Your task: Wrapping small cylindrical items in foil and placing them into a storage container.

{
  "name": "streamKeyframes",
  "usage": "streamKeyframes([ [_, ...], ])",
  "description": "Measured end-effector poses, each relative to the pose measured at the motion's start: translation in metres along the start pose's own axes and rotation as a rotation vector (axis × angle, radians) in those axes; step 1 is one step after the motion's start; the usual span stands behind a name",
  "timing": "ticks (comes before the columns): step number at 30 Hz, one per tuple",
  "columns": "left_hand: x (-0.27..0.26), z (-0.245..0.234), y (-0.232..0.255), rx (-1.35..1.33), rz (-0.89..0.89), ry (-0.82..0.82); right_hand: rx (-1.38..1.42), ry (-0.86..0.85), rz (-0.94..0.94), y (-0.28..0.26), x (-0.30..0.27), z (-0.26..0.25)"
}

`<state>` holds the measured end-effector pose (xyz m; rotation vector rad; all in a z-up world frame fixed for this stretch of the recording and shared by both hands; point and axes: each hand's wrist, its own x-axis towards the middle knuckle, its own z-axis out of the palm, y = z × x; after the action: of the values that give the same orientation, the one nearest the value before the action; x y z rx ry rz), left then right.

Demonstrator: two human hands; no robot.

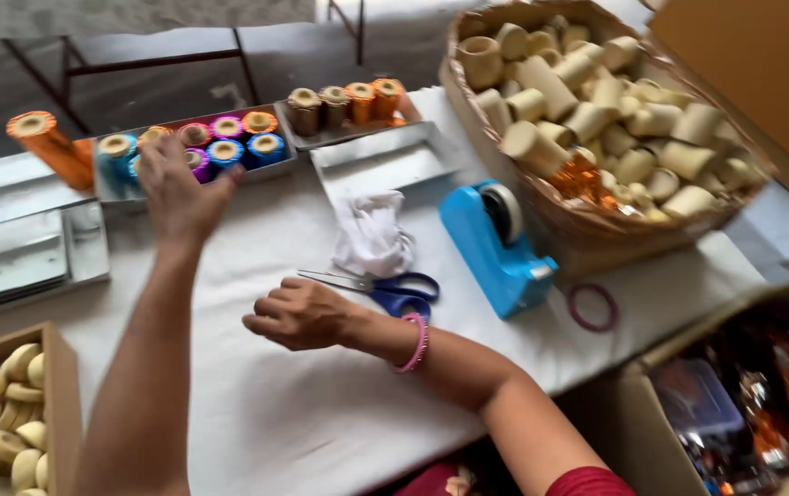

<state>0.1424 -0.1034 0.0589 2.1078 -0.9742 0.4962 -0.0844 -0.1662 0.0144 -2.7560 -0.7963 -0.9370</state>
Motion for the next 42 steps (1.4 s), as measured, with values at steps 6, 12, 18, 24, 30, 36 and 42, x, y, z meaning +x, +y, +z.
streamKeyframes([
  [6,-0.087,-0.002,0.032,-0.071,-0.010,-0.322,-0.704,0.050,0.172,0.055,-0.115,-0.158],
  [12,-0.116,-0.010,0.017,-0.061,-0.206,-0.451,-0.899,-0.081,0.925,0.158,-0.280,-0.327],
  [18,-0.138,0.008,0.002,-0.188,-0.331,-0.273,-0.318,-0.651,1.836,0.220,-0.373,-0.343],
  [24,-0.139,-0.001,0.011,-0.179,-0.269,-0.263,-0.389,-0.700,1.896,0.216,-0.362,-0.334],
  [30,-0.141,-0.002,0.010,-0.195,-0.285,-0.266,-0.310,-0.596,1.788,0.216,-0.384,-0.330],
  [36,-0.141,-0.003,0.010,-0.219,-0.228,-0.236,-0.635,0.266,1.718,0.197,-0.353,-0.353],
  [42,-0.141,0.000,0.007,-0.186,-0.222,-0.230,-0.767,0.164,1.765,0.286,-0.455,-0.329],
])
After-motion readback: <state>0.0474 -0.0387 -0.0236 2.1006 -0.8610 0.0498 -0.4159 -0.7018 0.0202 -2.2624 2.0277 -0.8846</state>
